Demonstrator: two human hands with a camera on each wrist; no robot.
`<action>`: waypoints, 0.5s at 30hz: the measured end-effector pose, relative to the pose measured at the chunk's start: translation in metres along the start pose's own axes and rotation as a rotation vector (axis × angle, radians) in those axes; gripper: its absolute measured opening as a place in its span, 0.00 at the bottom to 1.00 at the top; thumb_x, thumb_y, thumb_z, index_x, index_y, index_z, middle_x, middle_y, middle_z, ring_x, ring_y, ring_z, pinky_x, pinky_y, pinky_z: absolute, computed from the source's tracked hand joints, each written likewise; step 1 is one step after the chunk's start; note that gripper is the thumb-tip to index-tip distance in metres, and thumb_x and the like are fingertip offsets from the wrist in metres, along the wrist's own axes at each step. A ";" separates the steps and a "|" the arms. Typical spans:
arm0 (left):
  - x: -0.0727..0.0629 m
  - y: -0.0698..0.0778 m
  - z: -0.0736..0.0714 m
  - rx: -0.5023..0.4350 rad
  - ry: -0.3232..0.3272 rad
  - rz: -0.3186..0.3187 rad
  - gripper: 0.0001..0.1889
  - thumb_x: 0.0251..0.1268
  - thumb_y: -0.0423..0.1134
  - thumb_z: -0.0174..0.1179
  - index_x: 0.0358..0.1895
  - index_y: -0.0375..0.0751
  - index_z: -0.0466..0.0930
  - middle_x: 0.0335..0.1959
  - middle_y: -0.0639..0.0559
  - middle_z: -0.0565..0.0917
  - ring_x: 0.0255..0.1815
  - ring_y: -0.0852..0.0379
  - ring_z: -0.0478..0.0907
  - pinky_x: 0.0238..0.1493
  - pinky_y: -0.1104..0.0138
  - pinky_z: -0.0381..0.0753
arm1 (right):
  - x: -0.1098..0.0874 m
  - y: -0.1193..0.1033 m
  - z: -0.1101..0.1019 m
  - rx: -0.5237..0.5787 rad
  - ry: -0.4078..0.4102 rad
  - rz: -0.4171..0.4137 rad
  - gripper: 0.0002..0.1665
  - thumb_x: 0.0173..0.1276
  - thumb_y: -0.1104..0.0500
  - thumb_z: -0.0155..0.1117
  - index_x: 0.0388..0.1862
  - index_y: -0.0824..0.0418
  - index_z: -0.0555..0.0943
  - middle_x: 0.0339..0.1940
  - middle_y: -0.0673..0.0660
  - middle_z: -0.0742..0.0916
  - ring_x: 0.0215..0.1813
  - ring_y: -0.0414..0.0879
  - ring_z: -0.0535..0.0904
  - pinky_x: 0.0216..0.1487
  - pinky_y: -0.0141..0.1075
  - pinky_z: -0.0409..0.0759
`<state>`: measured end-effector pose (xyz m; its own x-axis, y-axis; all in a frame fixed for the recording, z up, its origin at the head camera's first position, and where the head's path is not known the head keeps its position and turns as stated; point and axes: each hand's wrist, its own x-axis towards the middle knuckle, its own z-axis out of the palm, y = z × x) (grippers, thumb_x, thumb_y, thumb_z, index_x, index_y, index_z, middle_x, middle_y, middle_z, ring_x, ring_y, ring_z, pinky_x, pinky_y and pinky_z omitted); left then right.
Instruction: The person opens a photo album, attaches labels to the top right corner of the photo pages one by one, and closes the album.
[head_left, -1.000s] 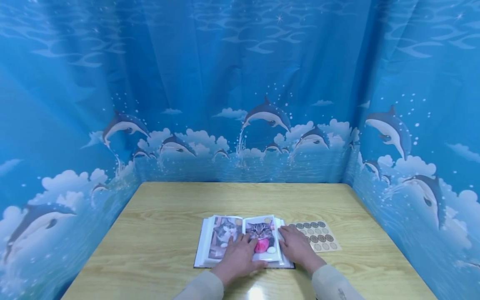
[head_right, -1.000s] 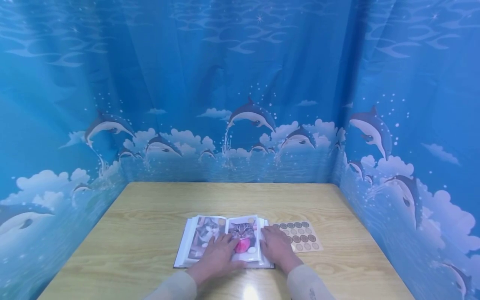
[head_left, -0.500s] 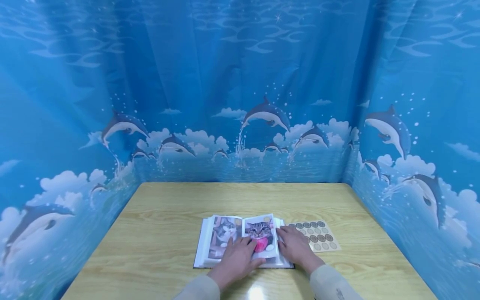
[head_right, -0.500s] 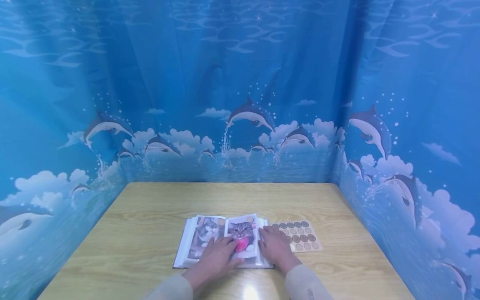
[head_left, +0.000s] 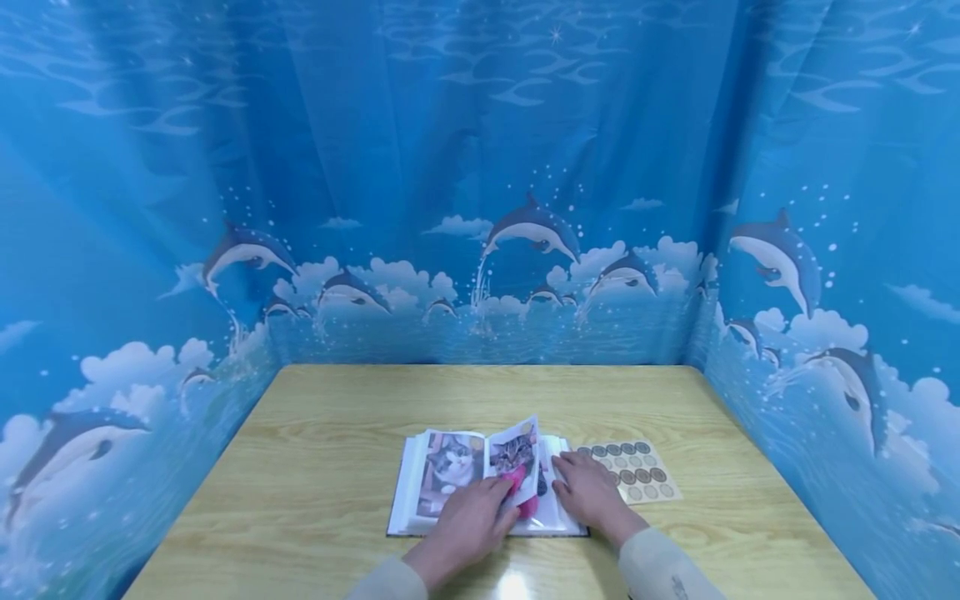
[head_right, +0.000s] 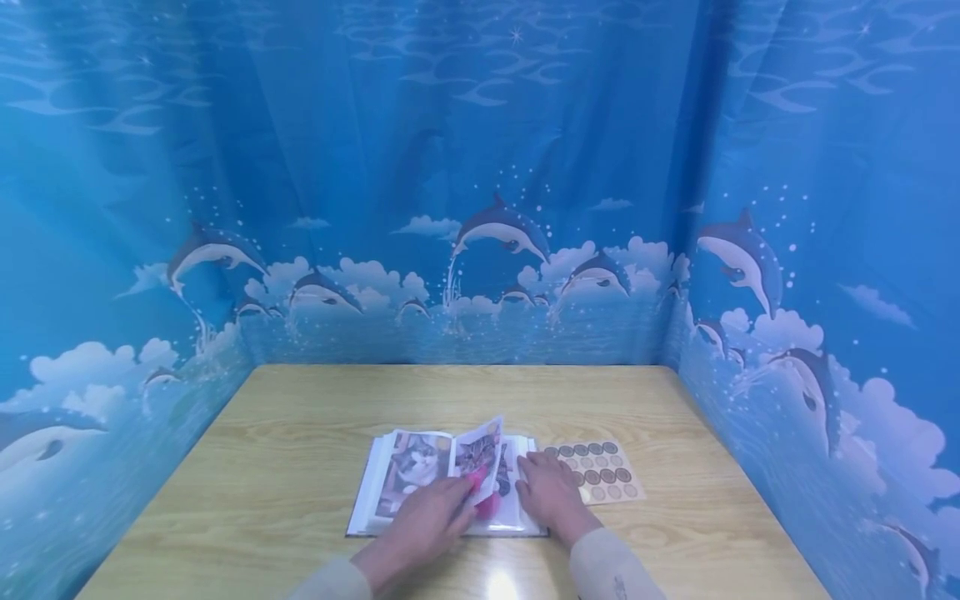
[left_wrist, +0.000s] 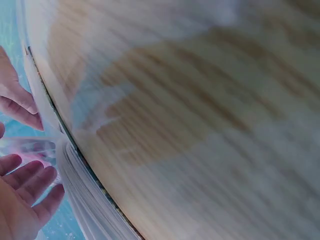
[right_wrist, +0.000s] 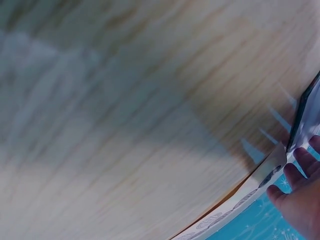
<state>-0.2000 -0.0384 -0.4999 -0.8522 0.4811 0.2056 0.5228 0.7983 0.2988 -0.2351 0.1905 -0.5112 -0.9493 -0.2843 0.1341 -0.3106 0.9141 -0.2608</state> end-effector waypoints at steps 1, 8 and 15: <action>0.000 0.000 -0.001 -0.028 0.002 -0.008 0.29 0.73 0.52 0.54 0.72 0.45 0.68 0.62 0.45 0.79 0.60 0.46 0.77 0.59 0.50 0.77 | 0.000 0.000 0.000 0.001 0.001 -0.003 0.27 0.70 0.56 0.61 0.64 0.68 0.76 0.65 0.69 0.77 0.68 0.66 0.69 0.69 0.62 0.63; -0.004 -0.002 -0.009 -0.266 0.057 -0.099 0.27 0.72 0.45 0.56 0.72 0.43 0.68 0.57 0.44 0.81 0.48 0.49 0.82 0.53 0.54 0.82 | -0.001 -0.003 -0.003 0.020 0.005 -0.010 0.27 0.70 0.57 0.62 0.63 0.70 0.75 0.64 0.70 0.76 0.68 0.67 0.68 0.69 0.61 0.63; -0.011 -0.013 -0.024 -0.456 0.176 -0.129 0.12 0.73 0.40 0.56 0.46 0.35 0.83 0.31 0.55 0.82 0.29 0.63 0.76 0.30 0.69 0.81 | 0.002 -0.002 0.000 0.036 0.002 -0.011 0.27 0.70 0.58 0.62 0.63 0.72 0.75 0.66 0.72 0.74 0.69 0.68 0.67 0.71 0.59 0.63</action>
<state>-0.1971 -0.0630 -0.4836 -0.9148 0.2891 0.2821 0.4023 0.5887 0.7011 -0.2366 0.1881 -0.5102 -0.9457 -0.2939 0.1387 -0.3227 0.8999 -0.2935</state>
